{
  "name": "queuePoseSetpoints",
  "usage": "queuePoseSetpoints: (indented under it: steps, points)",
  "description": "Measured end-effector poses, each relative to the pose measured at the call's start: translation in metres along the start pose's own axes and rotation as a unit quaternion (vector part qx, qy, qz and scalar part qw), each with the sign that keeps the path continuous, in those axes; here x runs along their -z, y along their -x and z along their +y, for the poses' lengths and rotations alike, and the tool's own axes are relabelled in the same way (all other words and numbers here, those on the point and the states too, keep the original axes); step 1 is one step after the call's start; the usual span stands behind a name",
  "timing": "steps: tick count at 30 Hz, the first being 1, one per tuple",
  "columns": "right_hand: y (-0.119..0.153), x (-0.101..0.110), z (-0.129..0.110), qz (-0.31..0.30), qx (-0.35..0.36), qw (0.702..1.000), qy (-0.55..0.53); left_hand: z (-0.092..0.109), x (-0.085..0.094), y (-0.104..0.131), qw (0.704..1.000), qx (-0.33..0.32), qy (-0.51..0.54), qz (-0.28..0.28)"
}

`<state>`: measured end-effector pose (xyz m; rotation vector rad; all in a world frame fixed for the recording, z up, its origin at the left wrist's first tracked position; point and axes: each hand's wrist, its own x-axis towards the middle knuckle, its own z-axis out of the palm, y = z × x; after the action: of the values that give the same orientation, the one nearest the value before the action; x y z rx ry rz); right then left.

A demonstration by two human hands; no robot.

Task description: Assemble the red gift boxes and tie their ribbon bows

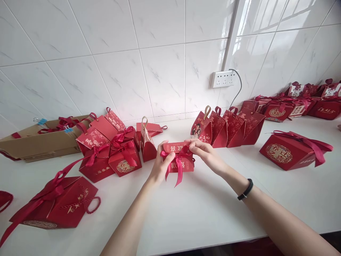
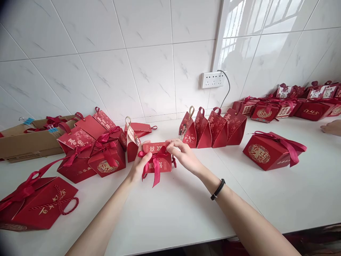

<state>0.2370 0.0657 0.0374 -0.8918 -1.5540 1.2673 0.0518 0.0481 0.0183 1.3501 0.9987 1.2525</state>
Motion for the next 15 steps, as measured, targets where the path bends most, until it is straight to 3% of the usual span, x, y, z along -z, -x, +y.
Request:
queuePoseSetpoints:
  steps: [15]
  points:
    - [-0.0059,0.0012,0.0087,-0.01,-0.023,0.991,-0.135,0.0054,0.001,-0.0005,1.0,0.017,-0.011,-0.005]
